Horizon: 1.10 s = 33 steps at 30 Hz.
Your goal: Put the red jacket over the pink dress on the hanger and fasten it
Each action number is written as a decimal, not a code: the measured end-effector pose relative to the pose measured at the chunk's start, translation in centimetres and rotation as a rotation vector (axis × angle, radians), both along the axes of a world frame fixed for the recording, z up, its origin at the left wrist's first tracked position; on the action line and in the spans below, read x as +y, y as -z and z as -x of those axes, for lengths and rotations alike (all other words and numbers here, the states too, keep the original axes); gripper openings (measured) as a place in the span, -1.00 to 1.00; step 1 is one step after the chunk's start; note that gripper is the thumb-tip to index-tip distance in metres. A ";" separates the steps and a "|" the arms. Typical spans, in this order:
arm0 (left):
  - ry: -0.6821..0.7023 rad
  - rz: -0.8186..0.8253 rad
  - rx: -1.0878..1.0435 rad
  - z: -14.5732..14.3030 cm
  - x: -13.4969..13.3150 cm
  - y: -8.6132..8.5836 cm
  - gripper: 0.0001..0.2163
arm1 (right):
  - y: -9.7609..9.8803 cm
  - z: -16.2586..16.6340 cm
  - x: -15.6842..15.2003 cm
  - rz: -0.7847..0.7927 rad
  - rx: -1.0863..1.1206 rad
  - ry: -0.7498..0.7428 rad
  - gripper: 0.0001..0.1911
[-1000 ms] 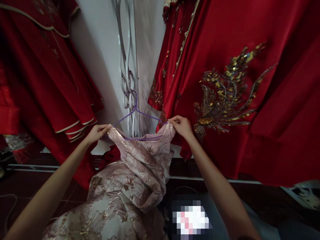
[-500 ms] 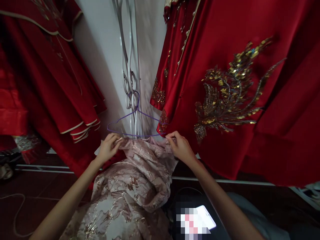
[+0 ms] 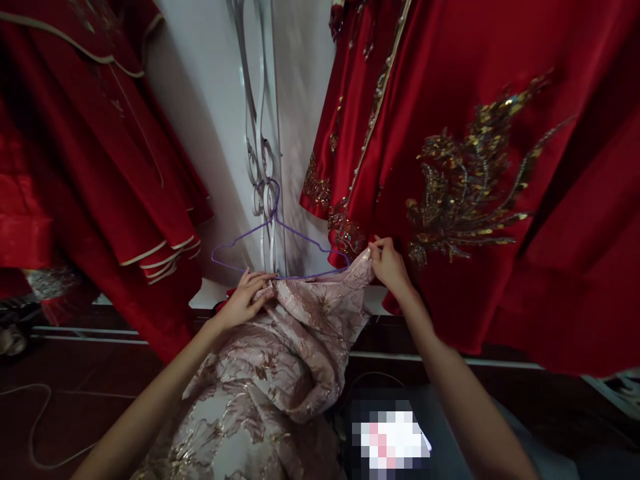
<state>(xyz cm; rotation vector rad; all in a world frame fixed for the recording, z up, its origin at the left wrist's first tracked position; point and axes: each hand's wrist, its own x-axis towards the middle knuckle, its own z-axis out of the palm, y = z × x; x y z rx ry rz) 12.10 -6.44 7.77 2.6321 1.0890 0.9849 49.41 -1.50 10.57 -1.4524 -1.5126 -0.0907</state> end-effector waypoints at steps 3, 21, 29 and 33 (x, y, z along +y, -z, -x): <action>0.013 0.011 -0.030 0.1 -0.2 -0.3 -0.84 | -0.2 -0.2 0.0 0.007 -0.014 0.017 -0.87; 0.103 0.083 -0.106 -3.8 -1.6 -0.5 -0.82 | -3.5 5.1 -0.9 -0.164 -0.116 -0.040 -0.75; 0.115 0.190 -0.267 -4.1 -1.7 -0.3 -0.73 | -3.8 7.9 -1.6 -0.138 -0.176 -0.075 -0.80; 0.019 0.205 -0.342 -0.1 0.6 1.0 -0.67 | -3.8 7.9 -1.1 -0.143 -0.146 -0.059 -0.81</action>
